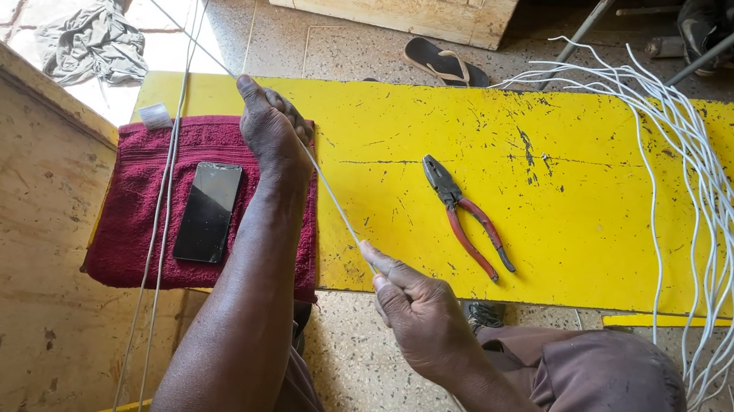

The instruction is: The person sits on the floor and straightens a bundle of white wires by hand. They pull and align the wires repeatedly, occasionally placing them on a yellow workbench where a pair of pliers and a smartphone are visible.

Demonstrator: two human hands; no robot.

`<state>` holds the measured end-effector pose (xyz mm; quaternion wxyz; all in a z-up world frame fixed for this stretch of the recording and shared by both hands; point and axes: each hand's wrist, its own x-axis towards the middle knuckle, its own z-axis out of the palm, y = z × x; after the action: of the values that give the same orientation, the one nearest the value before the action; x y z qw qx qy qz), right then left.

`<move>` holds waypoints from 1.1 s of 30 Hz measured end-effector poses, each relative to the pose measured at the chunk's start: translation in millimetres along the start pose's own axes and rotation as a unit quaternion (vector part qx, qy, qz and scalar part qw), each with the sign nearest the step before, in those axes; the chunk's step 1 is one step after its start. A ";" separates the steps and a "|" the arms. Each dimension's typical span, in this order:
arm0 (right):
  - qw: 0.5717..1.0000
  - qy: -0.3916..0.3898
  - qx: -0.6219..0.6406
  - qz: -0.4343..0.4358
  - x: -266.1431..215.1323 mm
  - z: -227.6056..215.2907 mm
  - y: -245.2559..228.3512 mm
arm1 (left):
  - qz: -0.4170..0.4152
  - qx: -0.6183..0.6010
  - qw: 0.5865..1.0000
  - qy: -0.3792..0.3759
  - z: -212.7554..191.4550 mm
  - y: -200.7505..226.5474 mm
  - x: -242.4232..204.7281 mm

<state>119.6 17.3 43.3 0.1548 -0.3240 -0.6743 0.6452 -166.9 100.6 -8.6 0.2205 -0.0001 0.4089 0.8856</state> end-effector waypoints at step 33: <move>0.989 -0.101 0.054 0.094 -24.3 -47.7 43.5 | -0.101 0.015 0.988 -0.112 -4.7 -9.9 -51.5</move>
<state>177.9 36.6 11.9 0.0417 -0.3107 -0.6170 0.7218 -117.4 82.8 -9.6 0.3534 0.0608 0.3929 0.8468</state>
